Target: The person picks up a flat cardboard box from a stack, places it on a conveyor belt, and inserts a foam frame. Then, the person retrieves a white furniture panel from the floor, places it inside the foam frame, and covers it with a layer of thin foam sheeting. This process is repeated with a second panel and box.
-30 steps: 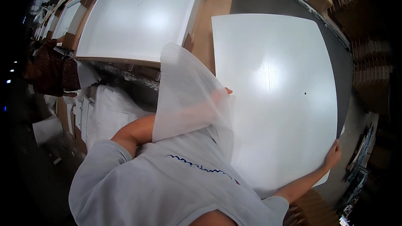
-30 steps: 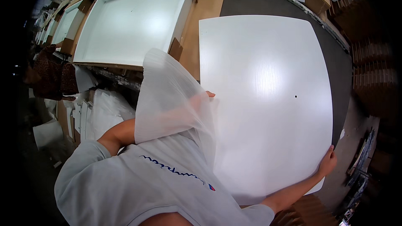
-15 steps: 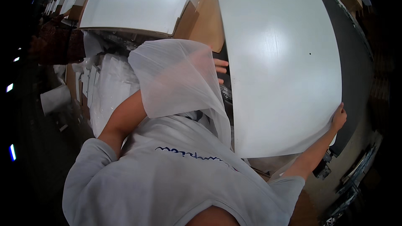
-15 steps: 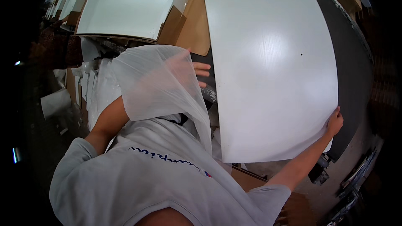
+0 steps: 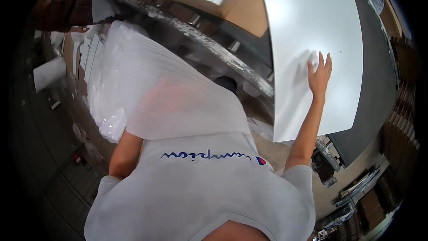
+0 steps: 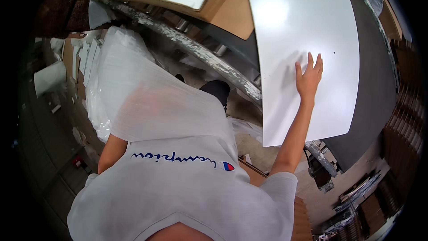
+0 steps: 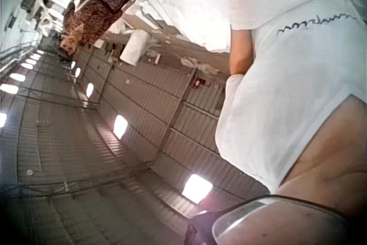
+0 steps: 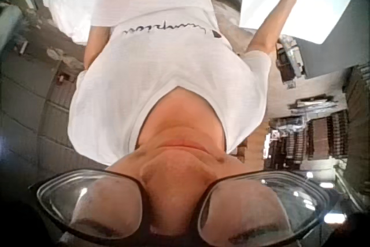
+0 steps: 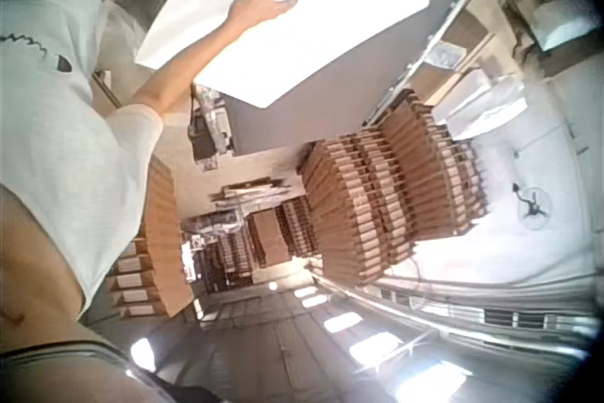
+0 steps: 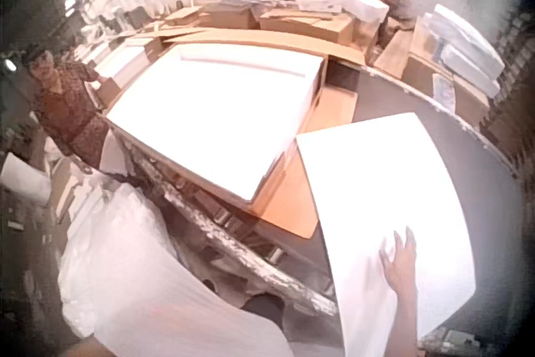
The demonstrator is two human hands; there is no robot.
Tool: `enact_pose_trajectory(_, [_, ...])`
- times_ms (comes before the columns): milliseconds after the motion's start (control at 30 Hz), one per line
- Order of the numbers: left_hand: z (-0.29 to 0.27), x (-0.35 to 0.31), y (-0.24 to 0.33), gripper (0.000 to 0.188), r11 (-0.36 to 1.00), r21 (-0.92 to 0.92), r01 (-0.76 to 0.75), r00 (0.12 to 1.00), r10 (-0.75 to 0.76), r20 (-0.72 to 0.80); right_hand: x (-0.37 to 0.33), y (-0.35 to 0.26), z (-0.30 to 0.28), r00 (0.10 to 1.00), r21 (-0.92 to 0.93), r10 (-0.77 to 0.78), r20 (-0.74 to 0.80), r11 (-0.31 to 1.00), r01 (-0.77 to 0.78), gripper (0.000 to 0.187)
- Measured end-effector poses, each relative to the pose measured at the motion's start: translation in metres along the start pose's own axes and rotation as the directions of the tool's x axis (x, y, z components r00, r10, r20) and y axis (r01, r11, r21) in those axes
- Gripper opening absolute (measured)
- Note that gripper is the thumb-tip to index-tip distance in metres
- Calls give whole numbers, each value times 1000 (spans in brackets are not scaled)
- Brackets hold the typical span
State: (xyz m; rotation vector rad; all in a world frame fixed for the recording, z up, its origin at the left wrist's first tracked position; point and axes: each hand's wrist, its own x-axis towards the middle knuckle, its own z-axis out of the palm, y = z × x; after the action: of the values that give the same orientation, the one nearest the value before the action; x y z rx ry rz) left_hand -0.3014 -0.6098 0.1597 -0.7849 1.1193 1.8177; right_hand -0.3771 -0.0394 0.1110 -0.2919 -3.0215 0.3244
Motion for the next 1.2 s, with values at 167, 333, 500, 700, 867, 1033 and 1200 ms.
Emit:
enact_pose_trajectory(167, [-105, -46, -16, 76, 995, -72, -63, 997, 60, -43, -33, -206, -59, 828, 901, -427, 364, 388, -196, 89])
enact_pose_trajectory(333, [-213, -78, -35, 78, 984, -125, -126, 991, 121, -48, -90, -413, -27, 107, 783, -801, 589, 533, -319, 69])
enact_pose_trajectory(500, [-331, -125, -64, 80, 939, -238, -250, 968, 252, -25, -99, -527, -8, 158, 851, -847, 508, 465, -245, 16])
enact_pose_trajectory(700, [-294, -112, -47, 92, 653, -620, -435, 653, 703, 281, 73, -604, 47, 844, 604, -534, 52, 689, 400, 29])
enact_pose_trajectory(867, [-252, -51, -25, 98, 727, -486, -485, 699, 656, 285, 141, -701, -37, 956, 855, -288, -50, 482, 190, 38])
enact_pose_trajectory(1033, [-191, -12, 82, 67, 728, -294, -619, 754, 656, 37, 125, -739, -139, 831, 786, -511, -219, 413, 461, 27])
enact_pose_trajectory(1200, [-167, -26, 206, 46, 572, -264, -776, 621, 766, -166, 194, -654, -175, 873, 904, -470, -130, 305, 299, 36])
